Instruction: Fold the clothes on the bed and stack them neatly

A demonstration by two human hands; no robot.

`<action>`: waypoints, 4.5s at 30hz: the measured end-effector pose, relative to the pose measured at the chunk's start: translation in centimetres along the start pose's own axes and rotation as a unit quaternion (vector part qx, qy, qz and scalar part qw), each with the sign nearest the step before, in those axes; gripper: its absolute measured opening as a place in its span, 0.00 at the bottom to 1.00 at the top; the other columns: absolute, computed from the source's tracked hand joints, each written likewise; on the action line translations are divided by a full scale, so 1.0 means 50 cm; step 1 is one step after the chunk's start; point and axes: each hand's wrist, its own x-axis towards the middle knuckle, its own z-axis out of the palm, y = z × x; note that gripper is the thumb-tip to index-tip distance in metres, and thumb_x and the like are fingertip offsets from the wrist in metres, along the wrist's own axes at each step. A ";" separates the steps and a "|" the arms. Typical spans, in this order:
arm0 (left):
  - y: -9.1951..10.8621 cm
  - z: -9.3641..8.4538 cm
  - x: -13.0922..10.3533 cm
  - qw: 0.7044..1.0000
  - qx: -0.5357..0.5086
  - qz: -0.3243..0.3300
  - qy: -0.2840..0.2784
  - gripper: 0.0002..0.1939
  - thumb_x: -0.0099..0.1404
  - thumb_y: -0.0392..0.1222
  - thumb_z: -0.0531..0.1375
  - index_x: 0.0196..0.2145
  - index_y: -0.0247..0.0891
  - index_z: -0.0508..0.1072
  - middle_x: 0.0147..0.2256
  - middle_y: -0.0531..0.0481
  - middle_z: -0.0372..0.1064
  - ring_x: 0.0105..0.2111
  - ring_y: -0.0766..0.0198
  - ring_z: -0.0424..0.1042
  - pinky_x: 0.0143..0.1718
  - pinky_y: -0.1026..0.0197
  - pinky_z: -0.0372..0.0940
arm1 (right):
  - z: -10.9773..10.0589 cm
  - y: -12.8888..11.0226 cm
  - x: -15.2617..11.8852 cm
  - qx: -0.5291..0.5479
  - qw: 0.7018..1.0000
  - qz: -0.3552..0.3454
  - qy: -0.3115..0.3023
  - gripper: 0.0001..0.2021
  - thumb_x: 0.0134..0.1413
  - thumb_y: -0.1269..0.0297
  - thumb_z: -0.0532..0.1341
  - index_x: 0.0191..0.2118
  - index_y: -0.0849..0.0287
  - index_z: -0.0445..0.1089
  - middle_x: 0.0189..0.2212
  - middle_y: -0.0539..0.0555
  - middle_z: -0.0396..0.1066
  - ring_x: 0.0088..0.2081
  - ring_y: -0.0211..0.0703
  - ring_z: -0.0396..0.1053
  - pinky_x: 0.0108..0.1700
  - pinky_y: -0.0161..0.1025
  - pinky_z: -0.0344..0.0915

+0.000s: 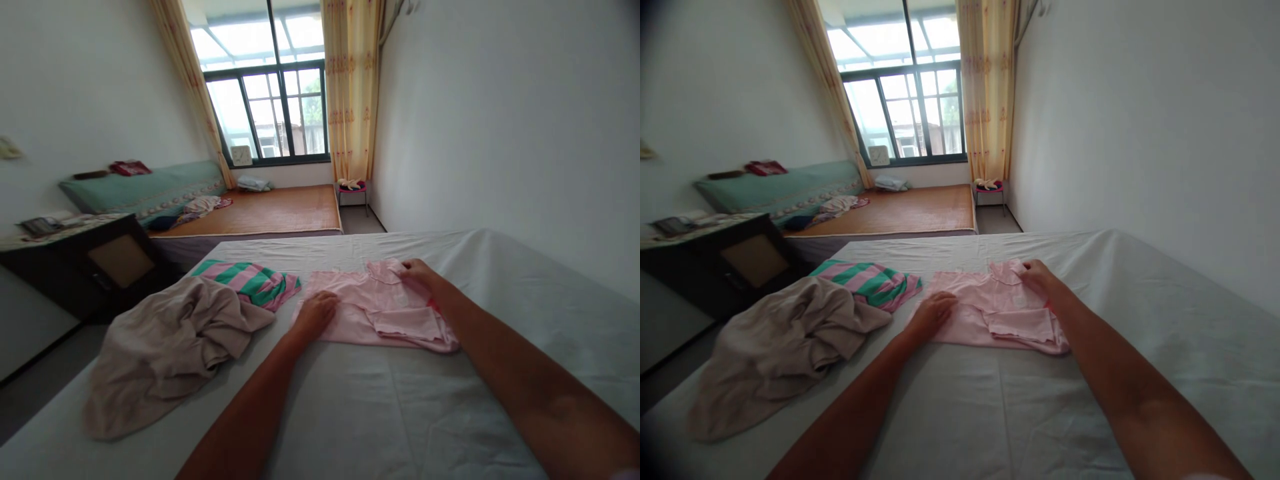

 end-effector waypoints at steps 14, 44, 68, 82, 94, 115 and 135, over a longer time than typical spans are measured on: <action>-0.111 -0.052 -0.011 0.985 0.083 -0.106 0.109 0.30 0.60 0.34 0.58 0.60 0.42 0.61 0.60 0.43 0.59 0.61 0.54 0.57 0.61 0.46 0.55 | -0.095 0.003 -0.238 0.094 0.963 -0.084 -0.239 0.16 0.49 0.52 0.64 0.36 0.59 0.77 0.32 0.55 0.73 0.36 0.46 0.69 0.40 0.40 0.67; -0.053 -0.149 -0.001 1.000 -0.011 -0.003 -0.011 0.05 0.62 0.38 0.55 0.32 0.38 0.72 0.42 0.48 0.75 0.46 0.58 0.71 0.52 0.56 0.64 | -0.100 0.032 -0.242 0.192 0.970 -0.061 -0.139 0.20 0.52 0.48 0.62 0.39 0.62 0.74 0.37 0.56 0.75 0.40 0.48 0.70 0.43 0.42 0.66; -0.004 -0.036 0.010 0.998 -0.003 0.007 -0.063 0.06 0.62 0.36 0.60 0.34 0.41 0.78 0.42 0.48 0.75 0.46 0.59 0.71 0.51 0.57 0.62 | -0.093 0.053 -0.243 0.021 0.985 0.083 -0.150 0.23 0.53 0.43 0.54 0.22 0.59 0.63 0.16 0.52 0.69 0.19 0.38 0.66 0.22 0.33 0.56; 0.046 -0.015 0.016 0.994 0.024 0.067 -0.077 0.05 0.64 0.38 0.59 0.36 0.41 0.76 0.40 0.48 0.74 0.44 0.60 0.70 0.50 0.59 0.62 | 0.019 -0.050 -0.250 -0.173 0.947 -0.265 -0.061 0.16 0.64 0.60 0.50 0.50 0.51 0.72 0.49 0.54 0.73 0.49 0.46 0.67 0.53 0.44 0.61; -0.008 -0.059 -0.003 0.989 0.130 -0.062 -0.043 0.13 0.61 0.34 0.58 0.41 0.45 0.77 0.43 0.49 0.73 0.45 0.58 0.69 0.47 0.58 0.62 | 0.026 -0.034 -0.253 -0.221 0.940 -0.248 -0.081 0.20 0.59 0.63 0.56 0.57 0.51 0.68 0.55 0.56 0.69 0.53 0.50 0.63 0.56 0.49 0.59; -0.080 -0.070 -0.003 0.982 0.098 -0.137 0.082 0.18 0.60 0.32 0.53 0.43 0.41 0.79 0.39 0.46 0.70 0.40 0.59 0.69 0.44 0.58 0.65 | -0.064 0.044 -0.230 -0.162 0.967 -0.194 0.041 0.23 0.48 0.74 0.55 0.48 0.50 0.76 0.46 0.51 0.76 0.49 0.49 0.67 0.54 0.47 0.63; 0.005 -0.018 0.008 0.999 0.011 -0.020 -0.021 0.17 0.60 0.28 0.53 0.37 0.42 0.79 0.43 0.48 0.75 0.44 0.60 0.71 0.50 0.56 0.64 | 0.096 -0.058 -0.245 -0.233 0.930 -0.275 -0.067 0.22 0.65 0.58 0.50 0.59 0.60 0.65 0.58 0.59 0.65 0.60 0.49 0.59 0.61 0.49 0.55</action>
